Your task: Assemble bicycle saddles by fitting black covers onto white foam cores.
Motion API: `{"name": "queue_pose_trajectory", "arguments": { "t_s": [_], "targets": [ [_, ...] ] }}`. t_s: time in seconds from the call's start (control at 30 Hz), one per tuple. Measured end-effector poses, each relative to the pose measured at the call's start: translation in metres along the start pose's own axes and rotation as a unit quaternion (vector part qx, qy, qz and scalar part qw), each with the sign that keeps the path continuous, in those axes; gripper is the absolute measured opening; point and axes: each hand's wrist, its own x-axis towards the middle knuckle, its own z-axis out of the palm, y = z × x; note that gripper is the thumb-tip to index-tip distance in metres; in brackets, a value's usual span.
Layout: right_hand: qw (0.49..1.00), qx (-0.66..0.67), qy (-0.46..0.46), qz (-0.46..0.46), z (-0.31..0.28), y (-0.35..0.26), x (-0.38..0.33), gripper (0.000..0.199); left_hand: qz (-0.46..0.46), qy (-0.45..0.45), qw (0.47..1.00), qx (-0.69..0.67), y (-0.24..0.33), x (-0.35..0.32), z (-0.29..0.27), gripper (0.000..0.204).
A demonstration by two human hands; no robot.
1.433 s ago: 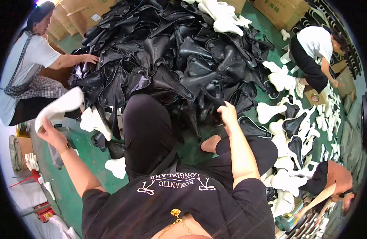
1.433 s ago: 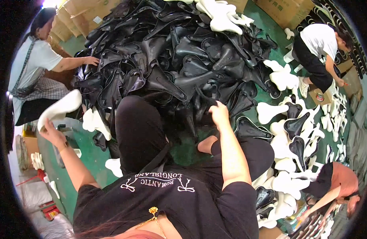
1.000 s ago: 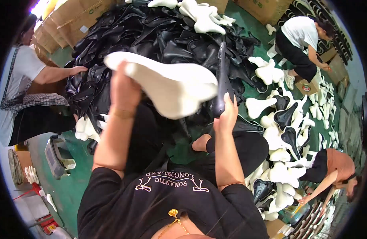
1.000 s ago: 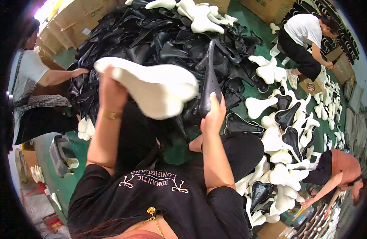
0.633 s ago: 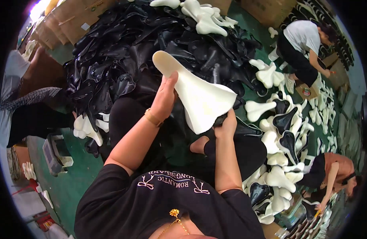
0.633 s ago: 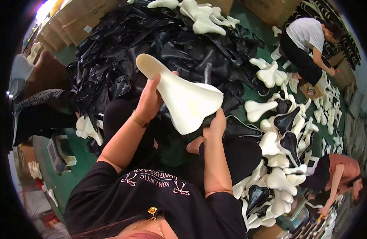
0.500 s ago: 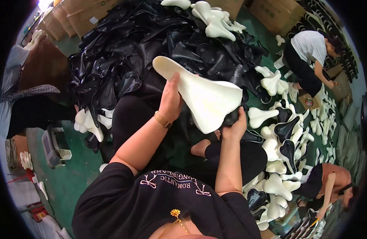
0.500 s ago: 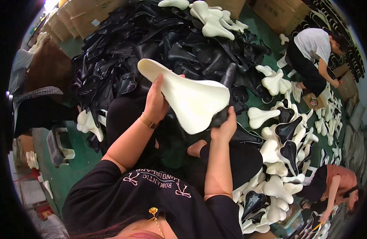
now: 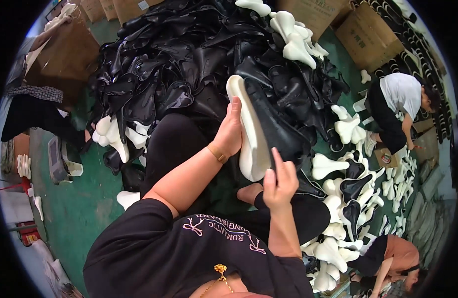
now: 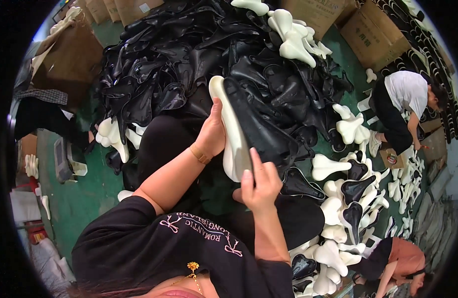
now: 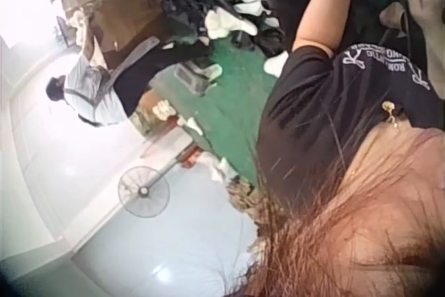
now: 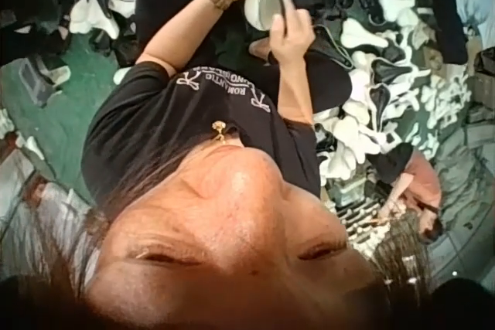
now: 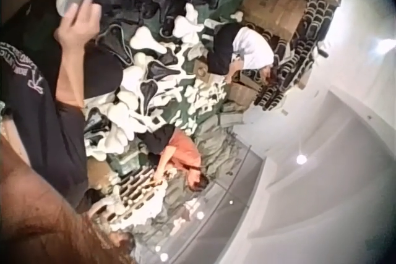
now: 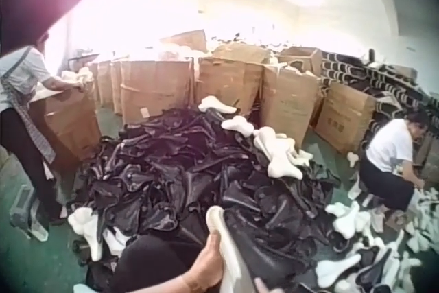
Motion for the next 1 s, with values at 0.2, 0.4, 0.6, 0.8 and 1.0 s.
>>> {"name": "queue_pose_trajectory", "arguments": {
  "t_s": [0.2, 0.4, 0.6, 0.8, 1.0],
  "targets": [
    [0.999, -0.031, -0.022, 0.008, 0.014, -0.004, -0.009, 0.042, -0.027, -0.068, 0.997, -0.011, -0.004, -0.004, -0.003, 0.061],
    [0.999, -0.031, -0.021, 0.001, 0.019, -0.007, -0.006, 0.042, -0.027, -0.071, 0.996, -0.042, -0.003, -0.01, 0.004, 0.065],
    [0.998, -0.052, -0.013, -0.022, 0.022, -0.007, -0.003, 0.04, -0.041, -0.078, 0.992, -0.09, 0.0, -0.012, 0.005, 0.067],
    [0.995, -0.089, -0.019, -0.036, 0.023, -0.009, 0.005, 0.038, -0.112, -0.083, 0.987, -0.078, -0.003, -0.017, 0.01, 0.065],
    [0.995, -0.088, -0.027, -0.035, 0.03, -0.003, 0.003, 0.039, -0.074, -0.061, 0.995, 0.018, -0.008, -0.03, 0.015, 0.023]
  ]
}}
